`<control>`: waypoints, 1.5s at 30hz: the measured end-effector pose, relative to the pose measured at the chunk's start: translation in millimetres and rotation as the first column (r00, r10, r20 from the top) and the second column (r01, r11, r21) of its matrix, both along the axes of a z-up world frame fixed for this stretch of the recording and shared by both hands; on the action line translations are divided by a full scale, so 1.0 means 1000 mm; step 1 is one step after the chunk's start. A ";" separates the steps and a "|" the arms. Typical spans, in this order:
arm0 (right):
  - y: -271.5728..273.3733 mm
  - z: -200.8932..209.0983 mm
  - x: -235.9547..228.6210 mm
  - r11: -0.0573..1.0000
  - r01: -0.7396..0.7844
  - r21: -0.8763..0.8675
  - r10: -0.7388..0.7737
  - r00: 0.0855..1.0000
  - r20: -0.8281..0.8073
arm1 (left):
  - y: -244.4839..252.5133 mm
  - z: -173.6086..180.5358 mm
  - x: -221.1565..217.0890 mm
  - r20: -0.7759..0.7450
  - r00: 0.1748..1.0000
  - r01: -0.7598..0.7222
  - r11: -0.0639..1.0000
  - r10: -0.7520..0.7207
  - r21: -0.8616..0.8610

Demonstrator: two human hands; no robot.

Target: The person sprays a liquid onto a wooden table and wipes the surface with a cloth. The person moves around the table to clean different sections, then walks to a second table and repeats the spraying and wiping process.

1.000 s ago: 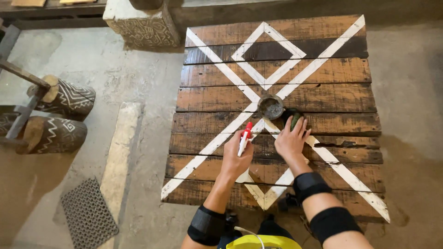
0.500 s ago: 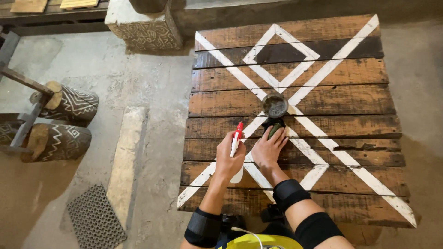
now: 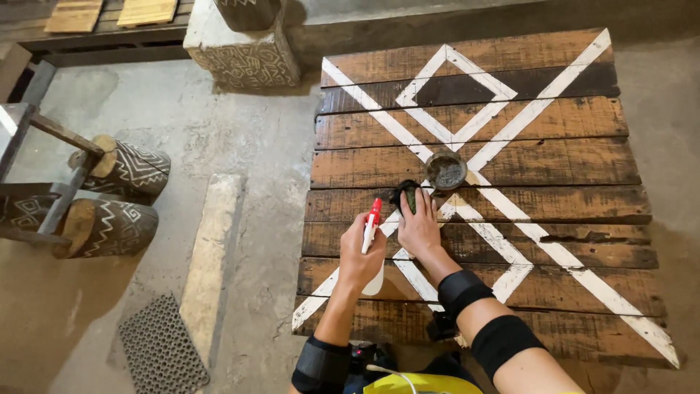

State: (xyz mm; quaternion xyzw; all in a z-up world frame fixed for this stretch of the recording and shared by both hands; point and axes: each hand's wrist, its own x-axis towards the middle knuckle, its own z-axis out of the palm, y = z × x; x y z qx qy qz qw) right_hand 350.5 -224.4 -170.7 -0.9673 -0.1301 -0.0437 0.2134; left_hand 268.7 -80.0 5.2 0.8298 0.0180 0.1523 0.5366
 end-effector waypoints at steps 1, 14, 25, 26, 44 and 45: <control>-0.001 0.002 0.004 1.000 -0.001 0.001 0.001 1.000 0.003 | 0.000 0.001 0.001 0.003 1.000 -0.001 1.000 0.001 0.001; -0.065 0.003 -0.009 0.992 0.094 -0.085 -0.101 0.992 -0.078 | -0.061 0.013 -0.011 0.002 0.999 0.034 0.998 -0.034 -0.059; -0.173 -0.019 -0.003 0.970 0.211 -0.123 -0.212 0.977 0.009 | -0.087 0.002 -0.010 -0.019 1.000 0.023 1.000 -0.022 0.007; -0.183 -0.017 -0.003 0.964 0.234 -0.126 -0.235 0.972 0.007 | -0.089 -0.001 -0.009 0.022 0.999 0.042 0.999 -0.042 0.000; -0.164 0.005 -0.023 0.887 0.453 -0.089 -0.460 0.884 -0.089 | -0.058 -0.001 -0.025 0.053 0.998 0.029 0.999 -0.028 -0.027; -0.153 0.005 -0.026 0.893 0.444 -0.067 -0.449 0.890 -0.081 | -0.053 -0.005 -0.026 0.087 0.996 0.019 1.000 -0.019 -0.004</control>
